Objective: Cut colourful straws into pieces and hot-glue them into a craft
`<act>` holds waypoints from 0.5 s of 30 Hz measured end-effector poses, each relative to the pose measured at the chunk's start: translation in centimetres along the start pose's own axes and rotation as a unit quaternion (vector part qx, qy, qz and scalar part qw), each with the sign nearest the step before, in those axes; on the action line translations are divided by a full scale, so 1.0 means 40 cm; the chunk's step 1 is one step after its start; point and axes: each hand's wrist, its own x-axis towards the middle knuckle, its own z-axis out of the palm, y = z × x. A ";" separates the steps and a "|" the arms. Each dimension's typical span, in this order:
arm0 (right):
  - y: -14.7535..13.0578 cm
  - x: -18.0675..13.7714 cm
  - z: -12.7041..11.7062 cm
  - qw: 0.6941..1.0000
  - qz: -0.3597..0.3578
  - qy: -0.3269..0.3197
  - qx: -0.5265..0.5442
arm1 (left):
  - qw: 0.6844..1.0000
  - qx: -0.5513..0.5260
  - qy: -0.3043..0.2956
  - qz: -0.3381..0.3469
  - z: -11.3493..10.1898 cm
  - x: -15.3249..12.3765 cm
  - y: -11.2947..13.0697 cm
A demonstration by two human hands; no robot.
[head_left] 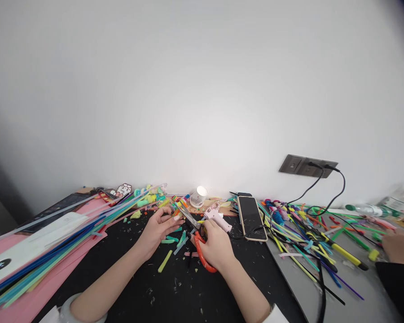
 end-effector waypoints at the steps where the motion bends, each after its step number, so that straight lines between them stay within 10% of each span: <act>1: 0.000 0.001 -0.001 1.000 -0.001 0.004 -0.007 | 1.000 0.010 -0.004 0.001 0.001 -0.001 0.001; 15: -0.006 0.004 -0.004 0.998 0.011 0.042 -0.051 | 0.987 0.151 0.051 0.007 0.001 -0.003 0.003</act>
